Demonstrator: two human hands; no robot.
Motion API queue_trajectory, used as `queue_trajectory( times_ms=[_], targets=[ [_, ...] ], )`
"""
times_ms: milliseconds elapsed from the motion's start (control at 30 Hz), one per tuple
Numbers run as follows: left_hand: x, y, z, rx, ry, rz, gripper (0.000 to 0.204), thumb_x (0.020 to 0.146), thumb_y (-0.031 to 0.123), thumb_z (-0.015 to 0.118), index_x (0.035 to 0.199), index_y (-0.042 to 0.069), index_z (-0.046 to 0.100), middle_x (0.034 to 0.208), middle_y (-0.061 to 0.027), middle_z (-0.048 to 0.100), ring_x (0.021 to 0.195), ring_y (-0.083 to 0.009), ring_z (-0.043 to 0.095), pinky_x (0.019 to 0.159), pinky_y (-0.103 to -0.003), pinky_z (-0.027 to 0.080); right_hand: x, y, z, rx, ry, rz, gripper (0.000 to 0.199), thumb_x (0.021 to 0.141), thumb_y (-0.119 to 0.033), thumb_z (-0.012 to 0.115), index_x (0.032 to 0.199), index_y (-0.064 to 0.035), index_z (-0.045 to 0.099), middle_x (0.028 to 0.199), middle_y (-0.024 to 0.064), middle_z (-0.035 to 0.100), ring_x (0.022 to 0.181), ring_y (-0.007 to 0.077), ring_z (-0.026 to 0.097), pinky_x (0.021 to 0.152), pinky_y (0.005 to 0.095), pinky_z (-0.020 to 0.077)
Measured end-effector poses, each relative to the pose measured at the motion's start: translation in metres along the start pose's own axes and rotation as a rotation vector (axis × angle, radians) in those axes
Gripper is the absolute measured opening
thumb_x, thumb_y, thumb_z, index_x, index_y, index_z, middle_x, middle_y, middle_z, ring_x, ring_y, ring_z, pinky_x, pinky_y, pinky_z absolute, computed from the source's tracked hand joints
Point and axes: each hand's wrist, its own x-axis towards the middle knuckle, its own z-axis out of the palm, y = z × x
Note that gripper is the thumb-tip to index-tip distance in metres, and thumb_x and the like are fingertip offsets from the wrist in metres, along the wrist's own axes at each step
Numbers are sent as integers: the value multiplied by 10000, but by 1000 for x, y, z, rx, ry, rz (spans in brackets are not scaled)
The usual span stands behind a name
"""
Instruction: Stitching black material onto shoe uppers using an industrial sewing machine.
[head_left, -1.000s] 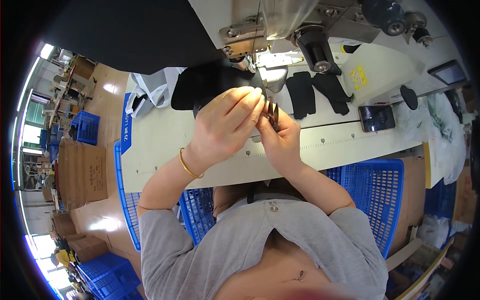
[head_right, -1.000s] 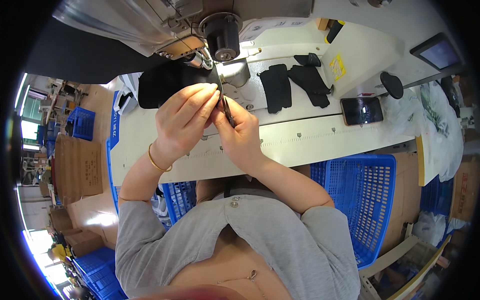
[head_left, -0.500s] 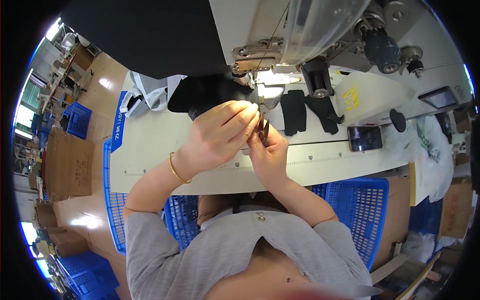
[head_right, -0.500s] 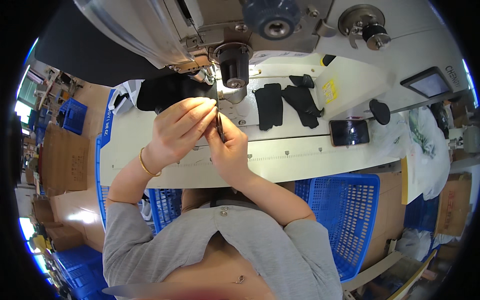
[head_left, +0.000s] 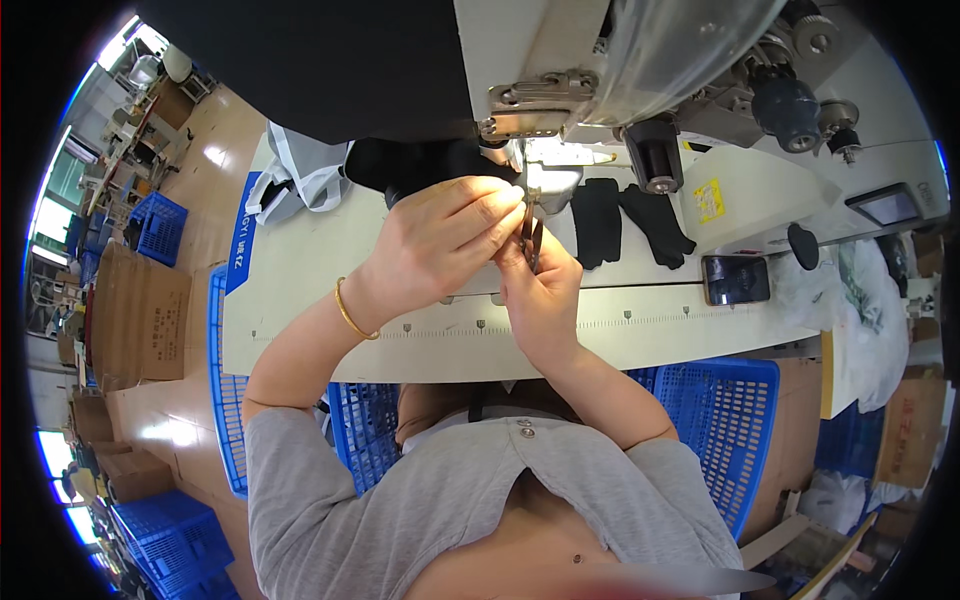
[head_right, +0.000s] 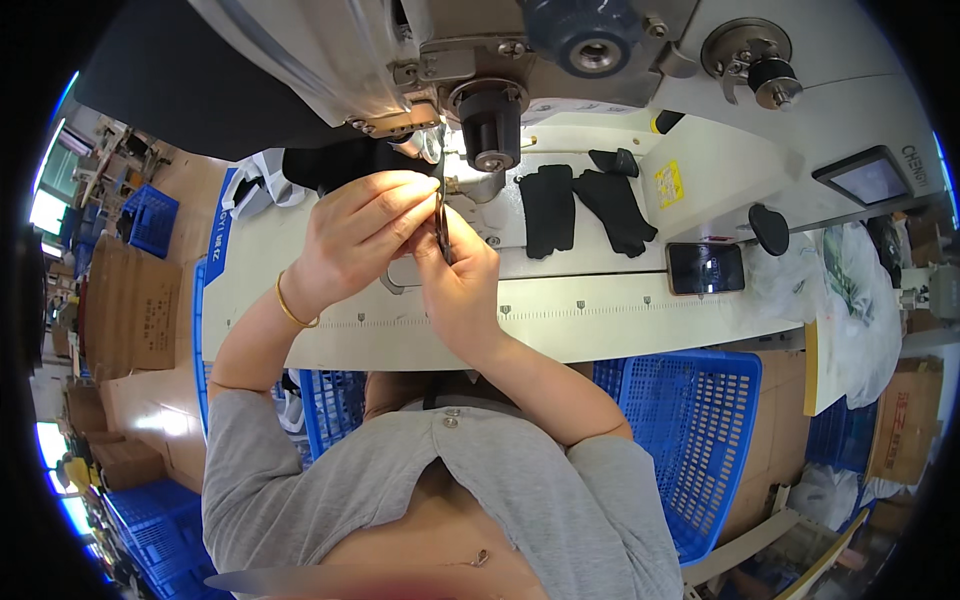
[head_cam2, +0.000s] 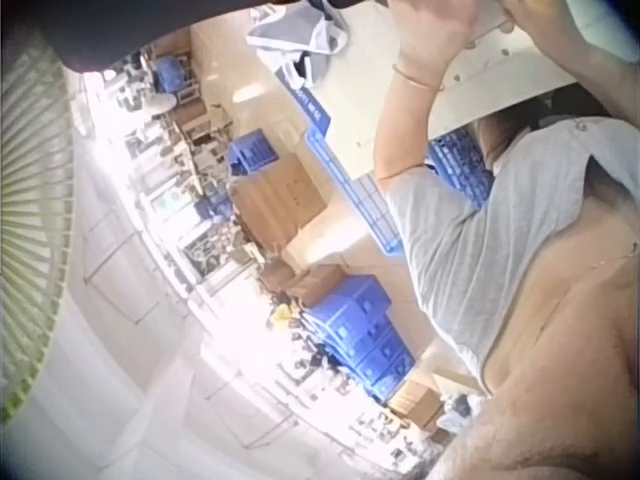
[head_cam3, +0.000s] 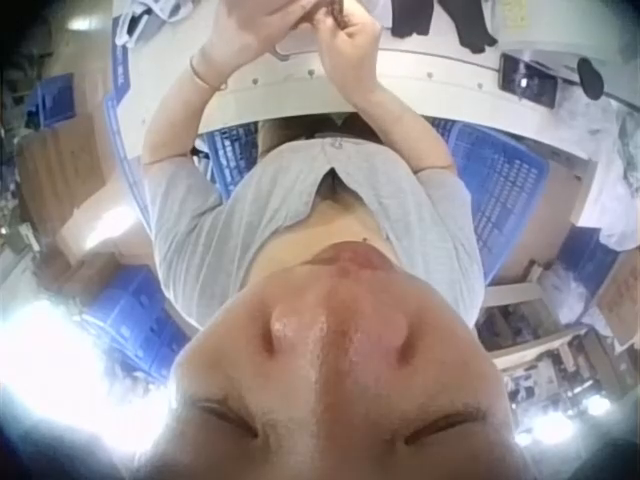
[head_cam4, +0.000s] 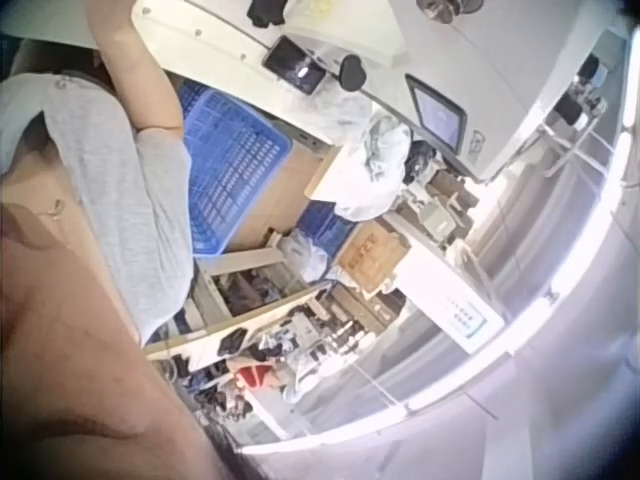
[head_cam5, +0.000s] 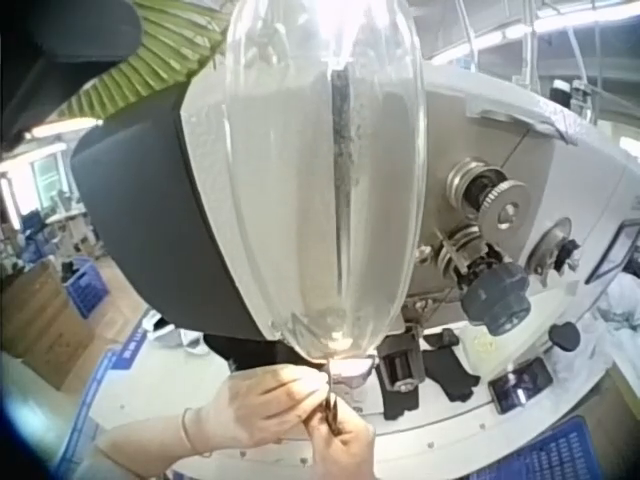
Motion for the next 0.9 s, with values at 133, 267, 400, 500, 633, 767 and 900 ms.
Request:
queue_trajectory(
  times_ms=[133, 267, 400, 500, 633, 767, 900],
  targets=[
    [-2, -6, 3, 16, 5, -10, 355, 598, 67, 729, 938, -28, 684, 999, -108, 678, 922, -258, 673, 743, -340, 591, 7, -3, 2, -13, 1, -4, 181, 1003, -106, 515, 1035, 40, 618, 864, 36, 652, 806, 75, 584, 729, 245, 488],
    [-2, -9, 5, 49, -1, -9, 365, 627, 79, 742, 974, -16, 680, 996, -96, 676, 915, -256, 670, 751, -335, 586, 11, 0, 0, 51, 6, 12, 186, 999, -104, 519, 1046, 38, 631, 885, 35, 654, 818, 77, 588, 745, 245, 488],
    [-5, -4, 8, 23, -4, -82, 387, 627, 76, 745, 996, -17, 675, 1011, -94, 674, 929, -258, 665, 766, -340, 575, 7, -2, 0, 96, -4, 50, 235, 995, -84, 512, 1168, 24, 628, 934, 44, 662, 844, 89, 603, 766, 257, 498],
    [-5, -1, 5, 45, -15, -97, 415, 612, 73, 746, 1011, -15, 671, 1035, -97, 672, 954, -259, 658, 782, -347, 560, 1, 2, -1, 58, -16, 43, 315, 990, -50, 492, 1285, 24, 572, 1026, 69, 670, 891, 108, 615, 808, 273, 509],
    [-6, -1, 4, 29, -16, -114, 440, 595, 75, 741, 1020, -13, 671, 1049, -99, 671, 972, -260, 652, 785, -353, 546, 0, 1, 2, 120, -31, 50, 363, 981, -20, 474, 1335, 46, 518, 1131, 105, 657, 953, 125, 616, 861, 285, 508],
    [-5, -1, 3, 69, -26, -119, 430, 600, 118, 694, 1004, -26, 673, 1045, -89, 647, 986, -248, 633, 829, -355, 555, 1, -1, 2, 191, -42, 85, 397, 970, -1, 466, 1361, 63, 483, 1254, 139, 613, 1073, 148, 596, 917, 296, 491],
    [-7, -5, 7, 51, -17, -125, 457, 582, 118, 716, 1015, -22, 671, 1057, -86, 650, 982, -251, 636, 824, -355, 555, 4, -7, 5, 241, -21, 153, 421, 962, 16, 454, 1380, 59, 466, 1328, 157, 568, 1194, 171, 553, 973, 307, 463]
  ],
)
